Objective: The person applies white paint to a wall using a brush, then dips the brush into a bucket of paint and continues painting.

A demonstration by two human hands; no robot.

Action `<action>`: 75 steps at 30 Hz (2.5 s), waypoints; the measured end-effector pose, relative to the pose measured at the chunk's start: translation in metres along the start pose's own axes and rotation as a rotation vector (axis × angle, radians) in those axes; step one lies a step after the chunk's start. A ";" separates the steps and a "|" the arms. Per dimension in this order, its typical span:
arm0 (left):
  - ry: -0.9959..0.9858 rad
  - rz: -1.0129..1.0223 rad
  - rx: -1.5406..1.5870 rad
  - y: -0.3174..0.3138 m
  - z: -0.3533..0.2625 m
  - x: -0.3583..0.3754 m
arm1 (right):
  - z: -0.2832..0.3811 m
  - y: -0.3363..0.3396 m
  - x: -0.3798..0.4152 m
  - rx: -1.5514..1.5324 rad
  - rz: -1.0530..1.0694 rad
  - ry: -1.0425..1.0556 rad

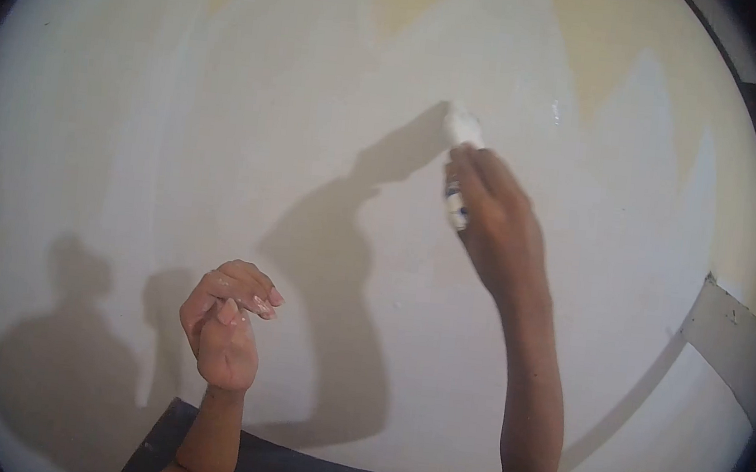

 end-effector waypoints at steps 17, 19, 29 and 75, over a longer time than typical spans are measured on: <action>-0.150 -0.126 -0.125 0.013 0.025 0.029 | 0.055 -0.115 -0.005 -0.412 0.007 0.199; -0.137 -0.127 -0.145 0.012 0.035 0.038 | 0.057 -0.145 -0.002 -0.277 0.117 0.268; -0.094 -0.158 -0.324 0.007 0.013 0.030 | 0.077 -0.163 0.030 -0.628 0.472 0.243; 0.029 -0.025 -0.286 0.029 0.046 0.015 | 0.050 -0.099 0.040 -0.699 0.420 -0.132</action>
Point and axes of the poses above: each hand's wrist, its own x-axis away from the middle knuckle, its own y-axis out of the back of the hand, z = x × y, the point moved 1 cm from there along -x, towards the middle knuckle, and after that the axes turned 5 degrees about -y, right-handed, at the moved point
